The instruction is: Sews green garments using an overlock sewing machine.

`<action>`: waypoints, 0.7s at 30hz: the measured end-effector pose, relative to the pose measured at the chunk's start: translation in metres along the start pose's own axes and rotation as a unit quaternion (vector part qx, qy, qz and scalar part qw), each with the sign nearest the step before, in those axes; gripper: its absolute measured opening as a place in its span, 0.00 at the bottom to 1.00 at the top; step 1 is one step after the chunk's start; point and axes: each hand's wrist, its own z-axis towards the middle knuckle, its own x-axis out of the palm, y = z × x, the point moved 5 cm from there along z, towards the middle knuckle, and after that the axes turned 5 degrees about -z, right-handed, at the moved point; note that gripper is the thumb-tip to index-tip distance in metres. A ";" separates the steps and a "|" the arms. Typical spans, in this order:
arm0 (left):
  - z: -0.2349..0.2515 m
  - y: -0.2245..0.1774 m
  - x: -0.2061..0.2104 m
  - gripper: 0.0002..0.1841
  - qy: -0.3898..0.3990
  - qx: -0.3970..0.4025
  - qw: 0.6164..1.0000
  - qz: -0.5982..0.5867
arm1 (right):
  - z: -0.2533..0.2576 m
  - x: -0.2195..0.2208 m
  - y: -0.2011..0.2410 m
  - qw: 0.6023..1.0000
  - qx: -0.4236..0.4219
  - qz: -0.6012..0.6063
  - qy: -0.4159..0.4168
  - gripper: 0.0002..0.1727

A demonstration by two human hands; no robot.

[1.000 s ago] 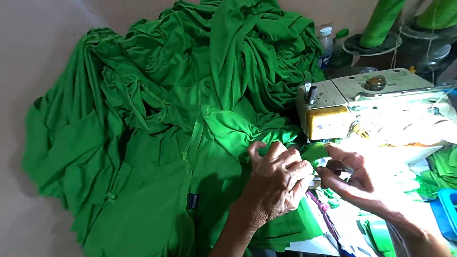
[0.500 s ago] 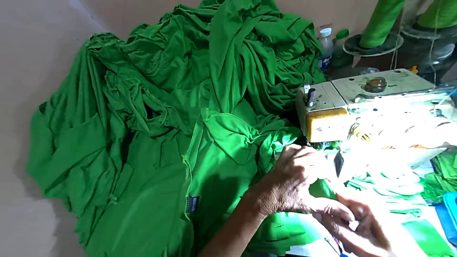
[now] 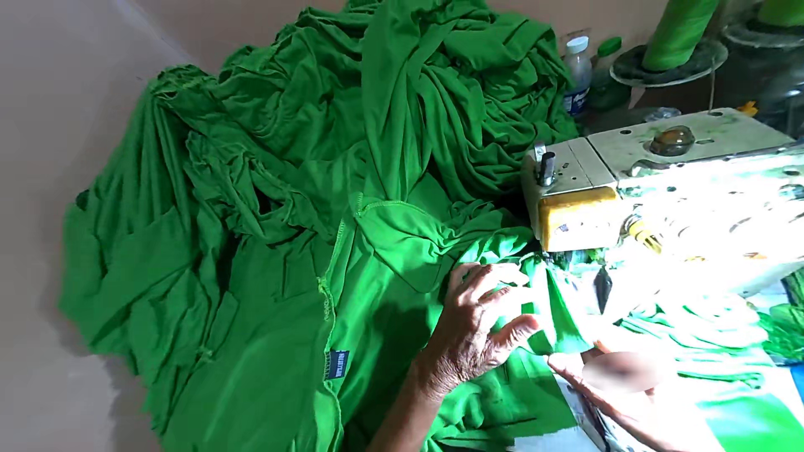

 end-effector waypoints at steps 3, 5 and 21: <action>-0.004 -0.004 -0.003 0.24 -0.016 -0.008 1.000 -0.006 | -0.001 -0.001 0.000 1.000 0.013 0.005 -0.004 0.07; -0.006 -0.005 -0.004 0.22 -0.031 -0.014 0.999 -0.010 | -0.001 -0.001 0.001 1.000 0.021 0.007 -0.006 0.06; -0.004 -0.016 0.013 0.11 -0.083 -0.082 0.993 -0.002 | 0.011 0.009 0.022 0.982 0.035 -0.112 -0.146 0.14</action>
